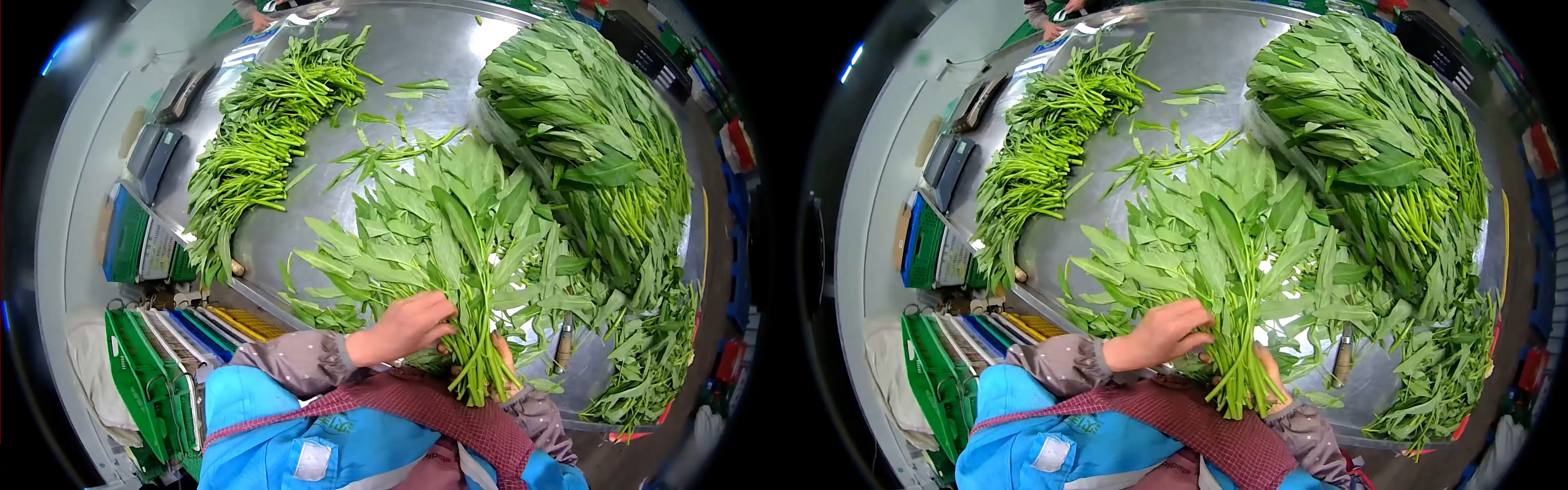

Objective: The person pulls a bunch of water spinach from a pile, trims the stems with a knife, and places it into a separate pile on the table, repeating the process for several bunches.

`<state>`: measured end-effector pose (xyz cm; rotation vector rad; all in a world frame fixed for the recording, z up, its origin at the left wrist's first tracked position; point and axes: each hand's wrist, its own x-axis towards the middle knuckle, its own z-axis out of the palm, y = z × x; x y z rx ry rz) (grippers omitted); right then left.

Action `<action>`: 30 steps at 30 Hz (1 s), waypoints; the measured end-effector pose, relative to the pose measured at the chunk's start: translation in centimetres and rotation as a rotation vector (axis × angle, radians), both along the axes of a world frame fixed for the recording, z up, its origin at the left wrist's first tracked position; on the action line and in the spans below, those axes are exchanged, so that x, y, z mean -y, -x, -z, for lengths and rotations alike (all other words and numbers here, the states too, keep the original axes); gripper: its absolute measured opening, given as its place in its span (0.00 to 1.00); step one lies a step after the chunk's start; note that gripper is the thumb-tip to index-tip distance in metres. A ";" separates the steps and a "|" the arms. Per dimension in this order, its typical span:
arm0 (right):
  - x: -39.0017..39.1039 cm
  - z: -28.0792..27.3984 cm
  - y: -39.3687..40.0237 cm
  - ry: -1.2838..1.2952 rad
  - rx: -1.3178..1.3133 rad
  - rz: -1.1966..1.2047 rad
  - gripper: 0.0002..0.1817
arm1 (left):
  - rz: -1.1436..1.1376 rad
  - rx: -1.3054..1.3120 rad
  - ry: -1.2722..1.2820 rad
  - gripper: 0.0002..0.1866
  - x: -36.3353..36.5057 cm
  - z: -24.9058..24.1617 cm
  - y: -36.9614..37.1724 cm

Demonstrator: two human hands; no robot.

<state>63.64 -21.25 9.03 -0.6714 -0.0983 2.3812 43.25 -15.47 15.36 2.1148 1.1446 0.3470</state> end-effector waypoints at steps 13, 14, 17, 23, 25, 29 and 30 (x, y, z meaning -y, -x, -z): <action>-3.8 -7.2 -3.4 -0.859 0.655 -0.613 0.30 | 0.692 -0.078 -0.571 0.31 -4.4 0.7 -4.8; -3.4 -7.1 -3.5 -0.882 0.787 -0.587 0.28 | 0.653 -0.065 -0.596 0.29 -4.3 0.7 -5.0; -3.5 -8.4 -4.9 -0.917 1.035 -0.539 0.24 | 0.595 -0.066 -0.663 0.25 -4.7 0.0 -5.2; -0.5 -5.9 -11.1 -0.718 2.089 -0.168 0.17 | 0.124 -0.140 -0.440 0.36 -7.8 -5.8 -3.0; 1.0 -2.6 -12.5 -0.872 2.176 -0.207 0.20 | -0.003 0.025 -0.051 0.37 -9.4 -7.1 -2.2; 2.0 -4.1 -12.5 -0.788 1.812 0.105 0.16 | -0.133 0.282 0.944 0.38 -11.3 -6.9 -0.5; 2.1 -5.7 -12.1 -0.720 1.769 0.105 0.16 | -0.150 0.378 1.017 0.39 -11.1 -5.6 -0.2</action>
